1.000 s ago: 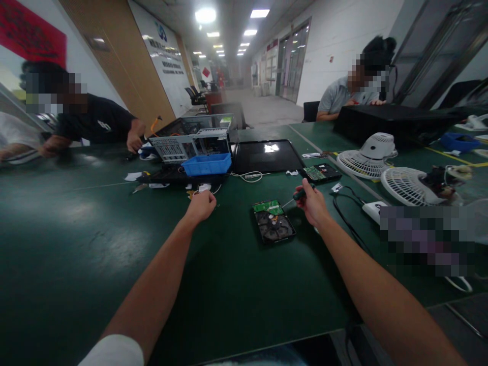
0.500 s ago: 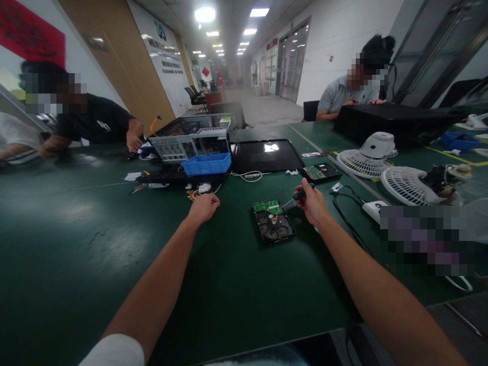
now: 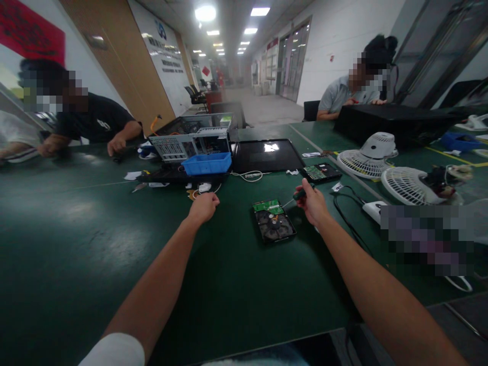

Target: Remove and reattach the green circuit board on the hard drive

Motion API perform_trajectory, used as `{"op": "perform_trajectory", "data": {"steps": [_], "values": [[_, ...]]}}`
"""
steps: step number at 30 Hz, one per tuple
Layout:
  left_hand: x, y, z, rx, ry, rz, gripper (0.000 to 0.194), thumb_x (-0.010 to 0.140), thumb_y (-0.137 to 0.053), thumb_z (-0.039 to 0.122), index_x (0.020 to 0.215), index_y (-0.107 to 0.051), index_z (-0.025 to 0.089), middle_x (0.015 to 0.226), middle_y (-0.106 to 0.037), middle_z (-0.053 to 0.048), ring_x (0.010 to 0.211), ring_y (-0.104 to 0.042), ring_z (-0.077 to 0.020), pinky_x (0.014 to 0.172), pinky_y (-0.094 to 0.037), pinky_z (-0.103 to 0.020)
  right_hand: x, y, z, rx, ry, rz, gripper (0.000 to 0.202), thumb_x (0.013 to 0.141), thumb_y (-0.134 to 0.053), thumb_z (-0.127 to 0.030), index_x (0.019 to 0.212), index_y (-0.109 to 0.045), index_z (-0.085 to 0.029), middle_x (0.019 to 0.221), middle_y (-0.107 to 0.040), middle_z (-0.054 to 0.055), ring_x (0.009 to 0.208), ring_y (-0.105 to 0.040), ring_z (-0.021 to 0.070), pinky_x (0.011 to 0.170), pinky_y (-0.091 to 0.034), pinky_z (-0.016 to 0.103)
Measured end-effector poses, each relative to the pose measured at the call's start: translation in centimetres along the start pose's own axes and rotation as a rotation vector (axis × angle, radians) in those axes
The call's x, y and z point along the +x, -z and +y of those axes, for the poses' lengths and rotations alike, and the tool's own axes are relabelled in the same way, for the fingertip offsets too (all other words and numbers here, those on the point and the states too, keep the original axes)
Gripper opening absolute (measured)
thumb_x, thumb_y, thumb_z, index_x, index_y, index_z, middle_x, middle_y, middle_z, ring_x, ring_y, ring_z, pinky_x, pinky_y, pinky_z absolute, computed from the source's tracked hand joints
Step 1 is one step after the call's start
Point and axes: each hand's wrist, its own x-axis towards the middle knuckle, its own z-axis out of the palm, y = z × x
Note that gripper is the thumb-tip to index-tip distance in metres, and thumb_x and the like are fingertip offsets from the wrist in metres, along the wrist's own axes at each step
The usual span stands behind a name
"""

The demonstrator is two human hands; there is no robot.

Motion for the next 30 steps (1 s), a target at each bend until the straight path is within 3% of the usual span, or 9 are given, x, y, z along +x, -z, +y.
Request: {"op": "perform_trajectory", "data": {"steps": [8,15,25,30], "values": [[-0.1,0.8,-0.2,0.004,0.028,0.011,0.021,0.093,-0.058,0.029,0.099,-0.075,0.02,0.099,-0.077,-0.01,0.098,-0.071,-0.0254,0.092,-0.051,-0.034,0.1,0.0,0.0,0.0,-0.001,0.001,0.043,0.08,-0.077,-0.061,0.082,-0.066,-0.019,0.066,-0.069,0.001,0.049,-0.057,0.0106,0.04,-0.043,0.02],[-0.3,1.1,-0.1,0.031,0.039,0.017,0.021,0.091,-0.055,0.023,0.088,-0.075,0.016,0.09,-0.076,-0.013,0.092,-0.071,-0.0279,0.089,-0.053,-0.036,0.0,-0.1,-0.1,-0.009,-0.005,0.008,0.041,0.083,-0.076,-0.059,0.081,-0.066,-0.02,0.066,-0.068,0.001,0.049,-0.057,0.0109,0.04,-0.042,0.021],[-0.6,1.7,-0.4,0.02,-0.008,-0.009,0.009,0.084,-0.065,0.018,0.089,-0.073,0.019,0.093,-0.076,-0.009,0.094,-0.071,-0.0243,0.088,-0.053,-0.032,-0.1,-0.1,-0.1,-0.018,-0.004,0.008,0.042,0.082,-0.076,-0.06,0.081,-0.066,-0.019,0.067,-0.068,0.002,0.05,-0.057,0.0103,0.04,-0.042,0.019],[-0.6,1.7,-0.6,-0.024,-0.032,-0.035,0.012,0.082,-0.07,0.019,0.094,-0.073,0.019,0.096,-0.077,-0.007,0.094,-0.07,-0.022,0.087,-0.052,-0.032,0.0,-0.1,-0.1,-0.009,-0.005,0.007,0.042,0.082,-0.077,-0.06,0.082,-0.066,-0.019,0.067,-0.068,0.001,0.05,-0.057,0.0097,0.041,-0.042,0.019]]}}
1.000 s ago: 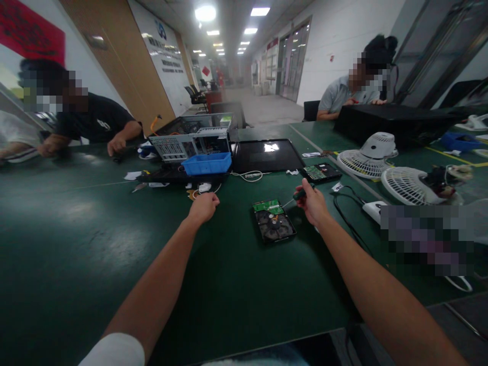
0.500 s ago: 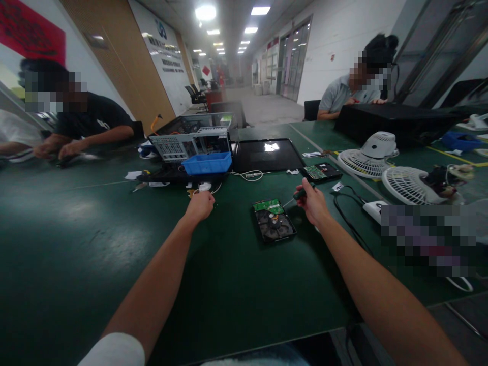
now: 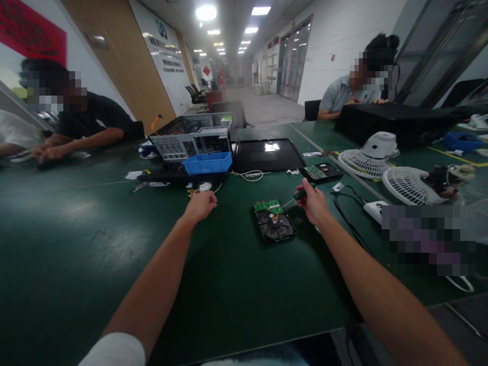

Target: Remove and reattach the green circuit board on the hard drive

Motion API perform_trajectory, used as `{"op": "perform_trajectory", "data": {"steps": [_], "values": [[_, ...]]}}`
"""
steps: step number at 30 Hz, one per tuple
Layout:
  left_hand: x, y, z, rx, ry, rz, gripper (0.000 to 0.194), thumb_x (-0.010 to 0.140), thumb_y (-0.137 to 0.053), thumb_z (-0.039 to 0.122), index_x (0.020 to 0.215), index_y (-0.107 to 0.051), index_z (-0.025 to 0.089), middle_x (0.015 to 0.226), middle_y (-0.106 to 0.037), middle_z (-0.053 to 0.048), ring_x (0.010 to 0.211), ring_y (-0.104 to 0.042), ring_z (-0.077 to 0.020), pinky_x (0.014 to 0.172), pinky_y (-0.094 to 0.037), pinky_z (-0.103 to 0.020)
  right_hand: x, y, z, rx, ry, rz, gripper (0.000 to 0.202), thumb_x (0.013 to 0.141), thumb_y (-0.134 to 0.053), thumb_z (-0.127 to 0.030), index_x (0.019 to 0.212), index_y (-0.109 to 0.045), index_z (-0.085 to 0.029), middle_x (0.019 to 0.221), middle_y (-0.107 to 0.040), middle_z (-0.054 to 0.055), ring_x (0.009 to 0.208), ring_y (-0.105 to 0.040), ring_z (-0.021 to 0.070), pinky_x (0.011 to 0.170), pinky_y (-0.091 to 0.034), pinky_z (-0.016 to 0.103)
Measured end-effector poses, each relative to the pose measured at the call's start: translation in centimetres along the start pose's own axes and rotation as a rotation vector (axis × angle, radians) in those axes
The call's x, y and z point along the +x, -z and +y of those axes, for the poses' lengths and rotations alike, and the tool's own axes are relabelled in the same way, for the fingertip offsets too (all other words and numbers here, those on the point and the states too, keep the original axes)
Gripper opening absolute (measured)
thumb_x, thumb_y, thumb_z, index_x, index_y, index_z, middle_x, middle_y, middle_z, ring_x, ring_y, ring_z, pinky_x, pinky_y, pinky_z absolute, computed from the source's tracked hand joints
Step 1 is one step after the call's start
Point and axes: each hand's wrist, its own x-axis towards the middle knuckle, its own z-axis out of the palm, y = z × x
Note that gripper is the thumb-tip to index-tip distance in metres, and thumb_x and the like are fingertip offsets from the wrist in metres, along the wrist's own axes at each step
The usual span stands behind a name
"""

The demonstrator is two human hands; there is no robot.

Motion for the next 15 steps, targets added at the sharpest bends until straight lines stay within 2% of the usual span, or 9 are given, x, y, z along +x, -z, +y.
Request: {"op": "perform_trajectory", "data": {"steps": [6,12,15], "values": [[0.1,0.4,-0.4,-0.062,-0.017,-0.029,0.014,0.084,-0.071,0.024,0.096,-0.075,0.02,0.097,-0.077,-0.006,0.09,-0.071,-0.0199,0.082,-0.052,-0.029,-0.1,-0.1,-0.2,-0.003,-0.011,0.006,0.044,0.08,-0.077,-0.062,0.08,-0.065,-0.02,0.065,-0.068,0.001,0.048,-0.056,0.0106,0.039,-0.041,0.02],[0.3,0.5,-1.1,-0.102,0.011,-0.025,0.02,0.091,-0.059,0.025,0.1,-0.076,0.02,0.094,-0.078,-0.005,0.084,-0.072,-0.0179,0.08,-0.052,-0.027,-0.1,-0.1,-0.2,-0.008,-0.003,-0.001,0.042,0.081,-0.077,-0.06,0.081,-0.065,-0.02,0.066,-0.069,0.001,0.048,-0.056,0.0105,0.04,-0.041,0.021],[0.3,0.4,-1.1,-0.075,0.0,-0.02,0.021,0.091,-0.06,0.025,0.103,-0.077,0.021,0.1,-0.078,-0.006,0.089,-0.072,-0.0188,0.084,-0.052,-0.028,-0.1,-0.1,-0.2,-0.015,-0.005,0.006,0.043,0.082,-0.076,-0.061,0.08,-0.064,-0.02,0.066,-0.069,0.001,0.048,-0.057,0.0103,0.04,-0.041,0.021]]}}
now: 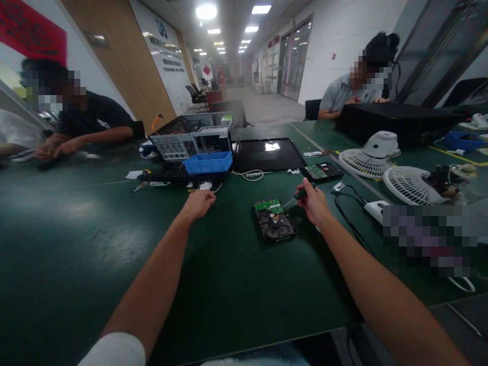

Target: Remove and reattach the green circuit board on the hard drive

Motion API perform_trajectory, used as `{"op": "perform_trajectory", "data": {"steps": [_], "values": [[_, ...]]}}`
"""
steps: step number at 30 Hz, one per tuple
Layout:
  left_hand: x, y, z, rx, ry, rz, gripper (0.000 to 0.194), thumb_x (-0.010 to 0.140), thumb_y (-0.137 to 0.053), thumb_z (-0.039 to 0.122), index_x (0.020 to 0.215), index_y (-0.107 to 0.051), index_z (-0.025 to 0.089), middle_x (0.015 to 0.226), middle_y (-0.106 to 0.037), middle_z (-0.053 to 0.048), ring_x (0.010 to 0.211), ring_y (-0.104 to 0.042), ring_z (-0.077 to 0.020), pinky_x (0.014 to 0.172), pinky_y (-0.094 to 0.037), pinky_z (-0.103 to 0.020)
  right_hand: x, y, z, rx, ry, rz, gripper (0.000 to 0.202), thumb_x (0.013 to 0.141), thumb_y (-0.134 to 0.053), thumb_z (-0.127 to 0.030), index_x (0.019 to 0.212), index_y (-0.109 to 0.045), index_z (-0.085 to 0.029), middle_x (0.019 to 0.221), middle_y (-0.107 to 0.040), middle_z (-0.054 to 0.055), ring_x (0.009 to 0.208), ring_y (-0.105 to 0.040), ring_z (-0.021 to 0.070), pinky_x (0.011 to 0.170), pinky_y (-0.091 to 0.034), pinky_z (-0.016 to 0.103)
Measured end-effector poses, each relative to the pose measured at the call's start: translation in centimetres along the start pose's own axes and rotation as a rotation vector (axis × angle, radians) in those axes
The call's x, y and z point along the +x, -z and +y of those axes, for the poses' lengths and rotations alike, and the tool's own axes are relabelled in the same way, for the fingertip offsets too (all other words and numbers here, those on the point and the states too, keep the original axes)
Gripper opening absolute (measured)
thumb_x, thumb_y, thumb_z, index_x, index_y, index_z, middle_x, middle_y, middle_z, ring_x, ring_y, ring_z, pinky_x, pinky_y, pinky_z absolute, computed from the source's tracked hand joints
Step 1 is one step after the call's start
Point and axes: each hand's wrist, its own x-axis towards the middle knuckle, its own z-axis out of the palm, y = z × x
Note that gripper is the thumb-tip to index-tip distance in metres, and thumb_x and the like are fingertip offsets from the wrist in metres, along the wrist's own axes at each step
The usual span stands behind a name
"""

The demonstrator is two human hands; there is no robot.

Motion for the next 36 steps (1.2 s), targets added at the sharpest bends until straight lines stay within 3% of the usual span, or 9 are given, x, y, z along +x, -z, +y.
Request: {"op": "perform_trajectory", "data": {"steps": [4,17,26,28,31,36], "values": [[-0.2,-0.1,0.6,0.064,-0.045,0.001,0.02,0.09,-0.062,0.028,0.1,-0.078,0.022,0.106,-0.077,-0.008,0.1,-0.07,-0.0229,0.089,-0.051,-0.031,0.0,0.0,0.0,0.001,-0.004,0.0,0.042,0.083,-0.076,-0.06,0.08,-0.064,-0.02,0.066,-0.068,0.001,0.048,-0.057,0.0101,0.04,-0.042,0.02],[-0.1,-1.3,1.4,0.114,-0.04,0.012,0.017,0.089,-0.064,0.028,0.095,-0.077,0.02,0.1,-0.078,-0.009,0.095,-0.071,-0.0233,0.087,-0.052,-0.031,0.2,0.1,0.1,-0.002,-0.004,-0.006,0.041,0.082,-0.076,-0.06,0.08,-0.064,-0.021,0.066,-0.069,0.001,0.047,-0.056,0.0106,0.039,-0.042,0.021],[-0.3,-0.3,2.5,0.054,0.001,0.151,0.02,0.093,-0.057,0.031,0.097,-0.072,0.018,0.095,-0.075,-0.009,0.092,-0.069,-0.0246,0.087,-0.051,-0.036,0.2,0.2,0.2,0.002,-0.003,-0.004,0.041,0.083,-0.075,-0.06,0.081,-0.066,-0.02,0.066,-0.069,0.002,0.048,-0.056,0.0108,0.039,-0.043,0.02],[-0.6,-0.2,3.4,0.004,-0.045,0.177,0.019,0.094,-0.058,0.031,0.098,-0.069,0.017,0.095,-0.074,-0.008,0.091,-0.068,-0.0234,0.086,-0.051,-0.035,0.3,0.2,0.3,0.005,-0.002,-0.006,0.041,0.083,-0.076,-0.06,0.081,-0.066,-0.02,0.067,-0.069,0.002,0.049,-0.057,0.0108,0.039,-0.043,0.02],[-1.3,-0.9,5.8,-0.17,-0.167,0.127,0.015,0.093,-0.061,0.03,0.099,-0.067,0.018,0.096,-0.074,-0.006,0.089,-0.068,-0.0197,0.08,-0.052,-0.031,0.4,0.3,0.3,0.011,0.002,-0.01,0.041,0.084,-0.075,-0.059,0.081,-0.067,-0.019,0.067,-0.069,0.002,0.049,-0.057,0.0103,0.04,-0.043,0.019],[-2.6,-3.7,10.5,-0.369,-0.354,0.044,0.011,0.093,-0.063,0.024,0.103,-0.067,0.02,0.095,-0.073,-0.003,0.088,-0.068,-0.0161,0.083,-0.053,-0.028,0.5,0.4,0.4,0.009,0.007,-0.006,0.042,0.085,-0.074,-0.061,0.082,-0.067,-0.019,0.066,-0.069,0.001,0.047,-0.055,0.0094,0.039,-0.042,0.019]]}}
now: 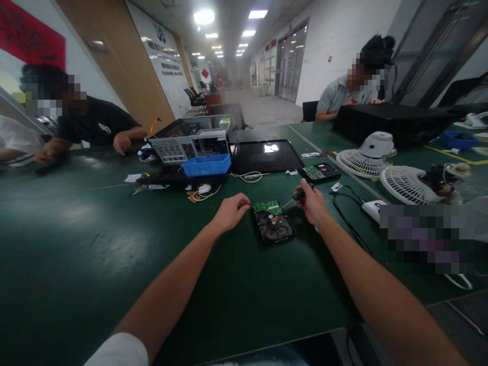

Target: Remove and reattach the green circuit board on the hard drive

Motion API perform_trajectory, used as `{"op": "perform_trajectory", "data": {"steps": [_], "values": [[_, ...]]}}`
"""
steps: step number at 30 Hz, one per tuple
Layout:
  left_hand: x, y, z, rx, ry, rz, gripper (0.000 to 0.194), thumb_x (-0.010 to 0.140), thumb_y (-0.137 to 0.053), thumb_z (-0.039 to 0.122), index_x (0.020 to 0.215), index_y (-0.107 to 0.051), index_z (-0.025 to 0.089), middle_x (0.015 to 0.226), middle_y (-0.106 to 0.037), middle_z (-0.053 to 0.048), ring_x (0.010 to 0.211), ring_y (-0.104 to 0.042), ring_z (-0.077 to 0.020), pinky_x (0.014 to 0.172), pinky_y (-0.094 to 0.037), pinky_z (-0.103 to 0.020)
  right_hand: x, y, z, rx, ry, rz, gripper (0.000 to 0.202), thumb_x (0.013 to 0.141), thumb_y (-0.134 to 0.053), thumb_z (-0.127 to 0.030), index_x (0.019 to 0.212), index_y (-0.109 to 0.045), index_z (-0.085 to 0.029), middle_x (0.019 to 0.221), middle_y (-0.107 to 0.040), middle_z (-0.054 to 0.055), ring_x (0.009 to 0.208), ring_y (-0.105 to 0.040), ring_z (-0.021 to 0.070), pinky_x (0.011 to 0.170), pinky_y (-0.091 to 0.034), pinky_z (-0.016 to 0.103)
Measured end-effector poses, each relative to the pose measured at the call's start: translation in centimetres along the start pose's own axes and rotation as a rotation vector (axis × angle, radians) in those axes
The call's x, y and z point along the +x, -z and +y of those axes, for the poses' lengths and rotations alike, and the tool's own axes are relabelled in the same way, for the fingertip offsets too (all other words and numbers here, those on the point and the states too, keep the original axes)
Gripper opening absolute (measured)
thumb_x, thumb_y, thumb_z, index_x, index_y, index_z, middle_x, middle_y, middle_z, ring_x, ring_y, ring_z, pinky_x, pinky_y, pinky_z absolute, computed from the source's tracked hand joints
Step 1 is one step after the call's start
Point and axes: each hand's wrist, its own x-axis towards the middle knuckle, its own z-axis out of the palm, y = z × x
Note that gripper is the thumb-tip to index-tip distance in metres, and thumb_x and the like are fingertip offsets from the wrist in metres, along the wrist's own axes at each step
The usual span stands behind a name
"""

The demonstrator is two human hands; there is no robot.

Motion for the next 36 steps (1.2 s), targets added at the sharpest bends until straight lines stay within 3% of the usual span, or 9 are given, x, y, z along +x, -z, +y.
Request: {"op": "perform_trajectory", "data": {"steps": [4,8,22,30,36], "values": [[0.1,-2.6,1.0,0.095,-0.116,0.094,0.01,0.095,-0.06,0.02,0.101,-0.068,0.02,0.099,-0.071,-0.005,0.094,-0.066,-0.0192,0.088,-0.052,-0.034,0.0,0.0,0.1,-0.001,0.007,0.002,0.043,0.084,-0.075,-0.061,0.081,-0.067,-0.019,0.066,-0.068,0.001,0.047,-0.055,0.0096,0.039,-0.042,0.019],[0.1,-3.5,0.8,0.155,-0.157,0.142,0.013,0.096,-0.058,0.019,0.102,-0.069,0.021,0.102,-0.07,-0.006,0.1,-0.065,-0.0217,0.09,-0.052,-0.036,-0.1,-0.2,0.1,-0.011,0.006,0.006,0.043,0.085,-0.073,-0.062,0.081,-0.067,-0.019,0.065,-0.068,0.002,0.046,-0.055,0.0094,0.038,-0.041,0.019],[-0.1,-3.2,0.5,0.034,-0.149,0.176,0.01,0.094,-0.064,0.02,0.101,-0.071,0.02,0.099,-0.073,-0.003,0.09,-0.066,-0.0186,0.083,-0.052,-0.034,-0.2,-0.1,-0.1,-0.006,0.001,-0.002,0.042,0.087,-0.072,-0.06,0.082,-0.066,-0.019,0.066,-0.068,0.002,0.047,-0.056,0.0092,0.039,-0.041,0.019],[-0.1,-3.2,-0.4,-0.012,-0.132,0.267,0.014,0.097,-0.059,0.02,0.102,-0.072,0.021,0.101,-0.073,-0.003,0.092,-0.067,-0.0174,0.083,-0.051,-0.032,-0.2,-0.1,-0.1,0.004,0.004,0.002,0.042,0.087,-0.072,-0.06,0.081,-0.066,-0.019,0.065,-0.068,0.001,0.047,-0.055,0.0091,0.039,-0.041,0.019],[-0.3,-3.1,-0.5,0.027,-0.122,0.254,0.014,0.098,-0.056,0.021,0.099,-0.071,0.02,0.098,-0.072,-0.004,0.093,-0.066,-0.0188,0.086,-0.05,-0.034,0.1,0.0,0.2,0.005,0.0,-0.01,0.042,0.086,-0.072,-0.06,0.083,-0.066,-0.019,0.067,-0.068,0.002,0.047,-0.055,0.0094,0.04,-0.042,0.019]]}}
